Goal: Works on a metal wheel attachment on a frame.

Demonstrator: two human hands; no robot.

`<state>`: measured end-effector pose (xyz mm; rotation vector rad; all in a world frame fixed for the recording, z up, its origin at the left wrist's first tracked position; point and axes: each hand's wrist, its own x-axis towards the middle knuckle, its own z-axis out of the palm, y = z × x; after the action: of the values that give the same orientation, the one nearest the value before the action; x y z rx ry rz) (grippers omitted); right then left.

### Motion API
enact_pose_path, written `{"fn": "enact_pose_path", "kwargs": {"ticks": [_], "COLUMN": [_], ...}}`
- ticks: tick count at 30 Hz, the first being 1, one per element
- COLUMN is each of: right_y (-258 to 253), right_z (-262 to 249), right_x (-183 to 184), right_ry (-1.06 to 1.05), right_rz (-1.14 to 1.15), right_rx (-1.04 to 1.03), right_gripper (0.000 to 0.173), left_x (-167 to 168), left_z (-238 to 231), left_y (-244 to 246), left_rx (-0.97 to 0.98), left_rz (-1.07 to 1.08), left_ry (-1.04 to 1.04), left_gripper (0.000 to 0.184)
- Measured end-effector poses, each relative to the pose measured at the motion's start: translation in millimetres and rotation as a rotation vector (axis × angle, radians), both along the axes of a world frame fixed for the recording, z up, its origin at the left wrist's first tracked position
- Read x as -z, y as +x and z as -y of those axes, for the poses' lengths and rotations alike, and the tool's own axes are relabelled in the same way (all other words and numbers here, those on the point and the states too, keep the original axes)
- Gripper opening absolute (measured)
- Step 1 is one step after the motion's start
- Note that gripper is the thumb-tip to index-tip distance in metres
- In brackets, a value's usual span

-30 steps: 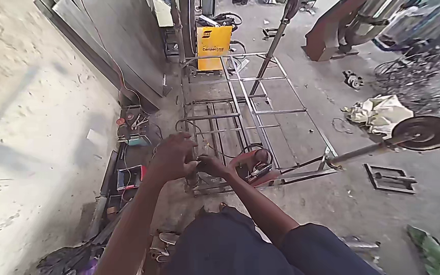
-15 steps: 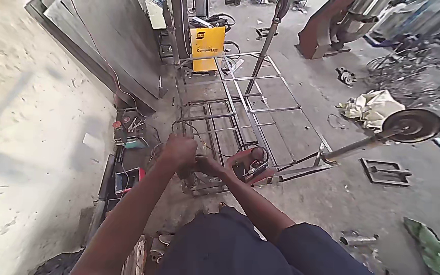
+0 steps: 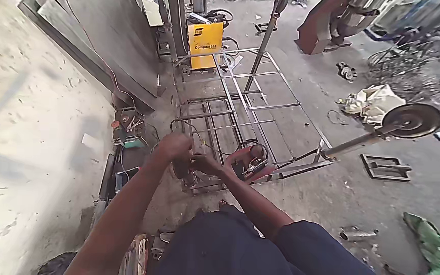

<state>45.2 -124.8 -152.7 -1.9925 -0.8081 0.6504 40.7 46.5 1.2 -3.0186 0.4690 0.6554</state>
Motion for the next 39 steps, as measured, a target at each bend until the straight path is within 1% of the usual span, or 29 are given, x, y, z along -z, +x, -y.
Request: {"fn": "enact_pose_path", "kwargs": {"ticks": [2, 3, 7, 10, 14, 18, 22, 25, 28, 30, 32, 33, 36, 39], "right_y": [-1.1, -1.3, -2.7, -2.7, -1.4, -1.8, -8.8, -11.4, -12.5, -13.2, -13.1, -12.5, -11.2, -8.6], "right_z": [0.3, 0.1, 0.1, 0.9, 0.7, 1.2, 4.3, 4.4, 2.9, 2.4, 2.6, 2.0, -0.7, -1.5], "right_x": [-2.0, -2.9, -4.3, -2.5, 7.0, 8.2, -5.6, -3.3, -3.7, -6.9, -6.5, -6.3, -3.8, -2.8], "right_ry": [-0.005, -0.003, 0.006, 0.012, 0.030, 0.038, 0.060, 0.045, 0.052, 0.075, 0.093, 0.087, 0.037, -0.005], "right_rz": [-0.017, -0.024, -0.027, -0.013, 0.010, -0.016, -0.155, -0.168, -0.166, -0.182, -0.177, -0.170, -0.129, -0.106], "right_rx": [0.009, 0.013, 0.015, 0.013, 0.013, 0.020, 0.064, 0.081, 0.097, 0.103, 0.092, 0.090, 0.093, 0.084], "right_gripper": [0.041, 0.040, 0.038, 0.039, 0.040, 0.042, 0.048, 0.044, 0.043, 0.041, 0.042, 0.042, 0.043, 0.042], "left_x": [-2.2, -3.0, -2.7, -4.9, -9.1, -9.2, -10.7, -9.3, -6.5, -14.9, -27.4, -33.3, -44.6, -41.8], "left_z": [-9.3, -11.3, 2.9, 18.9, 24.7, 26.0, 25.0, 23.7, 13.5, 0.8, -12.8, -19.9, -37.4, -46.2], "left_y": [5.3, 6.4, -0.1, -6.2, -8.2, -5.4, -4.8, -4.9, 0.0, 4.4, 5.1, 4.1, -2.6, -9.2], "left_rx": [-0.046, -0.049, 0.006, 0.004, 0.009, 0.025, 0.027, 0.015, -0.013, -0.056, -0.124, -0.143, -0.182, -0.177], "left_rz": [-0.082, -0.089, -0.030, -0.008, 0.008, 0.000, -0.001, 0.002, 0.002, 0.016, 0.069, 0.123, 0.223, 0.208], "left_ry": [-0.088, -0.087, 0.104, 0.201, 0.195, 0.203, 0.214, 0.207, 0.102, -0.082, -0.266, -0.315, -0.331, -0.359], "left_gripper": [0.025, 0.025, 0.031, 0.035, 0.029, 0.028, 0.028, 0.028, 0.031, 0.034, 0.032, 0.031, 0.027, 0.025]}}
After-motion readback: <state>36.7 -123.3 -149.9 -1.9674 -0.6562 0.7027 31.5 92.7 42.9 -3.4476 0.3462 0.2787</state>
